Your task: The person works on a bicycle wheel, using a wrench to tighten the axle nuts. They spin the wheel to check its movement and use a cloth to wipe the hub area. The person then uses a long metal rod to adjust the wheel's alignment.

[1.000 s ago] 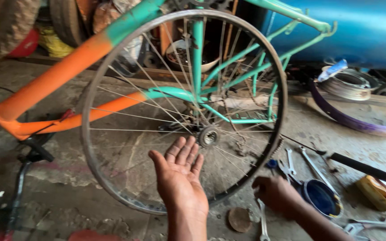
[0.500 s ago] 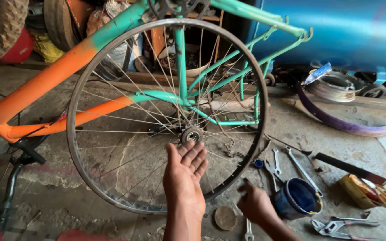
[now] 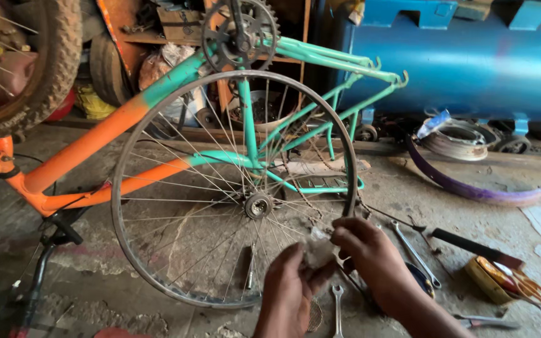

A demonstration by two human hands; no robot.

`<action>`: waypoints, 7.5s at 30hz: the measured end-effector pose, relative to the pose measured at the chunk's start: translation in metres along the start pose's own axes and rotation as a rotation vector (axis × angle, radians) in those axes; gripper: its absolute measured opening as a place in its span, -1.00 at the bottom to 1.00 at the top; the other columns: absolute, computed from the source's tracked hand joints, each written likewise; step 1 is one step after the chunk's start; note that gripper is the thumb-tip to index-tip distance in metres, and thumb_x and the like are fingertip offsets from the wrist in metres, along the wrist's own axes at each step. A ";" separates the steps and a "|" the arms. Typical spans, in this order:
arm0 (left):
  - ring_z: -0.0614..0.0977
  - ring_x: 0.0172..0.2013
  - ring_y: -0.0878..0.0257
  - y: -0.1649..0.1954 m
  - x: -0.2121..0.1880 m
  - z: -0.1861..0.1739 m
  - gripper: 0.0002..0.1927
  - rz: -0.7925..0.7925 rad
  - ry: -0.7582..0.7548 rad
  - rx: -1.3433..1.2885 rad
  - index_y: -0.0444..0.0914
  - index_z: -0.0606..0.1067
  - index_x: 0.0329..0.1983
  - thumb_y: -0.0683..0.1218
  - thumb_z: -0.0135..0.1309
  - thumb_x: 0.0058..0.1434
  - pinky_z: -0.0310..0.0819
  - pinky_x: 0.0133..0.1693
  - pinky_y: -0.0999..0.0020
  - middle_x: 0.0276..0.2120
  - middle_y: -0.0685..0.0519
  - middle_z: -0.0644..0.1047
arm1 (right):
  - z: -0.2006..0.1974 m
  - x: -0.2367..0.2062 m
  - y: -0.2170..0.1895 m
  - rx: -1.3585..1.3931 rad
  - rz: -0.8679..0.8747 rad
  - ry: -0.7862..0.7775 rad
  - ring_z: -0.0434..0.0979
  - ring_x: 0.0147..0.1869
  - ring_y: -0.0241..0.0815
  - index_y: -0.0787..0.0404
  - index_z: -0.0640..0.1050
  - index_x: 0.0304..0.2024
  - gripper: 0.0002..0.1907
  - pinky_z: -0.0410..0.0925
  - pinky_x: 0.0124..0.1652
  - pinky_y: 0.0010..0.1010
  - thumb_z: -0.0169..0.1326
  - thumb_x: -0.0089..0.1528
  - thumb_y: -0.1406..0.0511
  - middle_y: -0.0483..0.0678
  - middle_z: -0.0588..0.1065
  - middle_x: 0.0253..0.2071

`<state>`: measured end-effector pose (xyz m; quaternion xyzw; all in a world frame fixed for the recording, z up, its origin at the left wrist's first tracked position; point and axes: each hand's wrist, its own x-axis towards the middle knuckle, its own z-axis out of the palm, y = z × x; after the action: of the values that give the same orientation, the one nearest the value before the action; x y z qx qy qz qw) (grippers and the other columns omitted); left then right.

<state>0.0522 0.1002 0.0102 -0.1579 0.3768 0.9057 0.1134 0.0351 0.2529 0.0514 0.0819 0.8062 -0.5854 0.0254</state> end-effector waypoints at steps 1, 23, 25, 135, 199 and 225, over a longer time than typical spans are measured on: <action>0.71 -0.26 0.07 -0.002 0.002 0.000 -0.65 0.017 0.063 0.002 -0.37 0.51 -0.04 0.00 -0.10 0.37 0.69 -0.20 0.18 -0.22 -0.15 0.64 | 0.001 0.002 0.007 0.239 0.091 -0.013 0.48 -0.29 -0.17 0.24 0.64 -0.02 -0.65 0.35 -0.27 -0.27 0.07 0.31 0.14 -0.05 0.56 -0.32; 0.65 -0.41 0.37 -0.011 0.019 0.009 -0.83 0.469 0.137 0.583 -0.24 0.62 -0.16 -0.10 0.19 0.22 0.58 -0.36 0.46 -0.38 0.09 0.68 | 0.022 0.017 0.020 0.776 0.453 -0.234 0.55 -0.28 -0.05 0.38 0.51 -0.02 -0.59 0.41 -0.27 -0.23 -0.16 0.40 0.16 0.10 0.57 -0.23; 0.64 -0.42 0.36 -0.009 0.022 0.015 -0.83 0.407 0.167 0.562 -0.25 0.62 -0.17 -0.10 0.20 0.22 0.59 -0.38 0.43 -0.39 0.08 0.66 | 0.017 0.027 0.024 0.737 0.465 -0.225 0.52 -0.34 -0.06 0.39 0.53 -0.05 -0.61 0.38 -0.35 -0.25 -0.11 0.39 0.17 0.08 0.55 -0.31; 0.00 0.52 0.13 0.180 0.041 -0.097 -0.26 0.068 -0.103 2.066 0.06 0.12 0.49 0.22 0.06 0.30 0.01 0.43 0.06 0.53 0.09 0.01 | 0.172 0.072 0.042 -0.605 -0.641 0.443 0.51 -0.65 -0.21 0.01 0.58 0.17 -0.57 0.34 -0.65 -0.35 0.00 0.24 0.31 -0.03 0.65 -0.40; 0.64 -0.23 -0.18 0.260 0.028 -0.074 -0.38 0.979 0.765 1.369 -0.26 0.52 -0.22 0.38 0.19 0.11 0.48 -0.23 -0.08 -0.33 -0.14 0.62 | -0.025 0.125 -0.078 0.064 -0.113 0.506 0.21 -0.56 -0.27 0.15 0.49 0.26 -0.49 0.14 -0.57 -0.38 0.18 0.28 0.16 -0.08 0.64 -0.23; 0.66 -0.21 0.08 0.359 -0.098 0.287 -0.64 1.991 -0.648 1.608 -0.17 0.54 -0.18 0.18 0.28 0.24 0.46 -0.15 0.11 -0.31 0.03 0.63 | -0.244 -0.027 -0.107 0.071 -0.226 0.113 0.31 -0.43 -0.30 0.20 0.54 0.23 -0.44 0.25 -0.44 -0.42 -0.12 0.39 -0.01 -0.04 0.51 -0.21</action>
<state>-0.0315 0.0502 0.4702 0.5184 0.7162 0.1227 -0.4509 0.0577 0.4491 0.2317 0.0244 0.7893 -0.6070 -0.0889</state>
